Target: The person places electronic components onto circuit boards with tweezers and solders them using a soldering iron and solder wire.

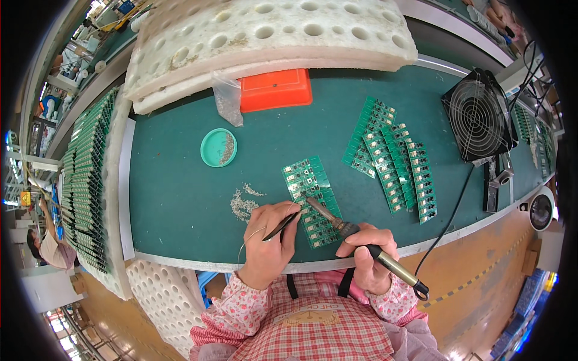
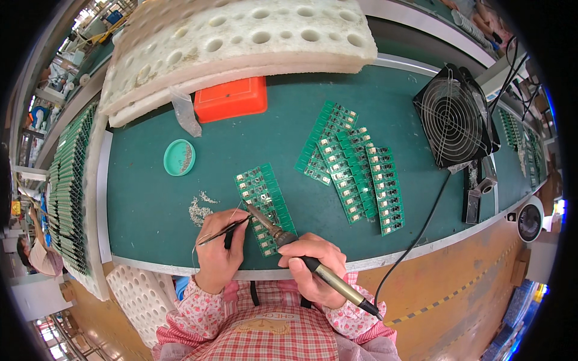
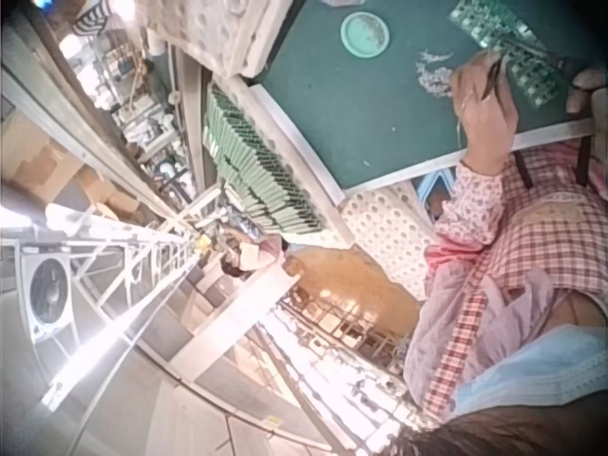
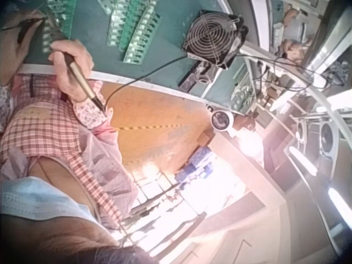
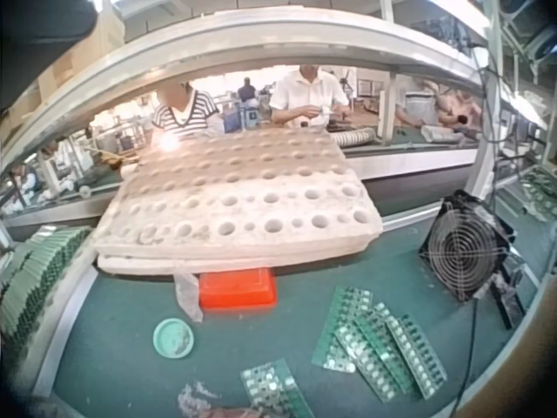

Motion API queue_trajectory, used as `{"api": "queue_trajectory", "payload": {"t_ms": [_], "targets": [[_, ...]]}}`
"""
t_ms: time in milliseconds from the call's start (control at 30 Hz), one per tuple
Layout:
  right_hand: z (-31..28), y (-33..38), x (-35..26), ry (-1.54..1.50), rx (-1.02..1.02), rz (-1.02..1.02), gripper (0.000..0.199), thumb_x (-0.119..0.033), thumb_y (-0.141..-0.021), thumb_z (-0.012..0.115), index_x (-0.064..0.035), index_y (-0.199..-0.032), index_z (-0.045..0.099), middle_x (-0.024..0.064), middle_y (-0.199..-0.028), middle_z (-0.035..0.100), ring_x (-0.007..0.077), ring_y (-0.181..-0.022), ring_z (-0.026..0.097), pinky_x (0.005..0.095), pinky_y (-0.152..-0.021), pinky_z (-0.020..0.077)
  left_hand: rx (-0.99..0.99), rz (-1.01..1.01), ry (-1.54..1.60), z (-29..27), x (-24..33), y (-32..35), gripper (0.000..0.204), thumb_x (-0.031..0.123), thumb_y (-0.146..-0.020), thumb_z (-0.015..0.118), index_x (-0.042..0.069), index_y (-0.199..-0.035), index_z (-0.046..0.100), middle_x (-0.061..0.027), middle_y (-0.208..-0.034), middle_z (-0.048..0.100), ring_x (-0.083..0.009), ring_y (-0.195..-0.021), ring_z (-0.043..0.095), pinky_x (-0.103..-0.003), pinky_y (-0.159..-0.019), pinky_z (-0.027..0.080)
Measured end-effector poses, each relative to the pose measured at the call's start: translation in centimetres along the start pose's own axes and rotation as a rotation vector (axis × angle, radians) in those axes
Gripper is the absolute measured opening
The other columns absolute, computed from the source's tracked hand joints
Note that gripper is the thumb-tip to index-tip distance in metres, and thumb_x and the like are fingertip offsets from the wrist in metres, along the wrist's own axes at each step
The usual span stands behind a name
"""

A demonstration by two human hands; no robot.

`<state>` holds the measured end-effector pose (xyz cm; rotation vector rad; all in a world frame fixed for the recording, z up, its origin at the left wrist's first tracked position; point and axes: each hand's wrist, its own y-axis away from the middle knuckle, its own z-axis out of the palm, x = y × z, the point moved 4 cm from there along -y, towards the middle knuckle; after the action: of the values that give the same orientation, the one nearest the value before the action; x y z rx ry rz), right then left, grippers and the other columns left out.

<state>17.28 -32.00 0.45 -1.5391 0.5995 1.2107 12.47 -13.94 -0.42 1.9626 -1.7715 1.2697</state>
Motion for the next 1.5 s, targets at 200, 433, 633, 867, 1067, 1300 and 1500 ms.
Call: {"api": "queue_trajectory", "payload": {"t_ms": [200,433,633,867,1067,1300,1500], "targets": [[0.0,0.0,0.1,-0.008,-0.007,-0.001,0.013,-0.011,-0.096,0.063,0.0002,-0.102,0.065,0.0093,-0.071,0.067,0.0187,-0.062,0.065,0.0311,-0.059,0.0525,-0.01,-0.001,-0.006,0.0,0.0,-0.1,0.023,-0.007,-0.082,0.068,0.002,-0.104,0.065,-0.0118,-0.101,0.07,-0.0307,-0.089,0.065,-0.037,-0.079,0.052],[0.0,-0.2,0.0,0.004,-0.028,-0.023,0.013,-0.011,-0.095,0.063,0.0001,-0.102,0.064,0.0086,-0.069,0.067,0.0188,-0.062,0.065,0.0311,-0.058,0.0522,-0.003,0.006,-0.007,0.0,0.1,-0.1,0.023,-0.006,-0.082,0.069,0.002,-0.103,0.065,-0.0119,-0.101,0.07,-0.0308,-0.09,0.065,-0.037,-0.08,0.052],[-0.6,1.0,0.0,0.151,0.025,0.167,0.01,-0.007,-0.094,0.064,-0.0005,-0.101,0.064,0.0087,-0.069,0.066,0.0172,-0.06,0.065,0.0302,-0.056,0.0498,-0.012,0.004,-0.009,-0.1,0.2,-0.2,0.023,-0.007,-0.082,0.069,0.003,-0.103,0.066,-0.0116,-0.1,0.071,-0.0301,-0.09,0.065,-0.037,-0.08,0.052],[0.0,0.4,0.1,0.245,0.003,0.232,0.005,-0.003,-0.09,0.065,-0.002,-0.095,0.066,0.0079,-0.079,0.07,0.0177,-0.059,0.064,0.0289,-0.057,0.0495,0.004,0.037,-0.005,0.1,-0.2,0.0,0.032,-0.008,-0.078,0.073,0.002,-0.107,0.065,-0.0127,-0.099,0.071,-0.0316,-0.085,0.066,-0.039,-0.079,0.052],[0.3,0.2,0.2,0.264,-0.023,0.264,0.005,-0.002,-0.089,0.066,-0.0025,-0.094,0.066,0.0081,-0.08,0.07,0.0178,-0.06,0.065,0.0293,-0.057,0.05,-0.003,0.001,0.001,0.0,0.1,-0.1,0.024,-0.007,-0.081,0.069,0.003,-0.102,0.066,-0.0112,-0.1,0.071,-0.0295,-0.089,0.066,-0.036,-0.079,0.052],[0.6,-0.9,-0.3,0.326,-0.104,0.12,0.007,-0.002,-0.087,0.068,-0.0029,-0.093,0.066,0.0104,-0.079,0.072,0.0214,-0.06,0.066,0.0318,-0.057,0.052,-0.001,0.015,0.001,-0.1,0.0,0.0,0.028,-0.008,-0.079,0.072,0.003,-0.104,0.065,-0.0115,-0.099,0.071,-0.0299,-0.086,0.066,-0.037,-0.078,0.052],[0.8,-1.5,-0.3,0.346,-0.123,-0.046,0.007,0.001,-0.085,0.06,-0.0013,-0.092,0.063,0.0049,-0.062,0.061,0.0157,-0.047,0.054,0.0309,-0.048,0.043,-0.004,-0.007,-0.004,-0.1,0.1,-0.1,0.024,-0.007,-0.081,0.07,0.003,-0.102,0.066,-0.0106,-0.1,0.071,-0.0295,-0.089,0.066,-0.036,-0.079,0.052]]}}
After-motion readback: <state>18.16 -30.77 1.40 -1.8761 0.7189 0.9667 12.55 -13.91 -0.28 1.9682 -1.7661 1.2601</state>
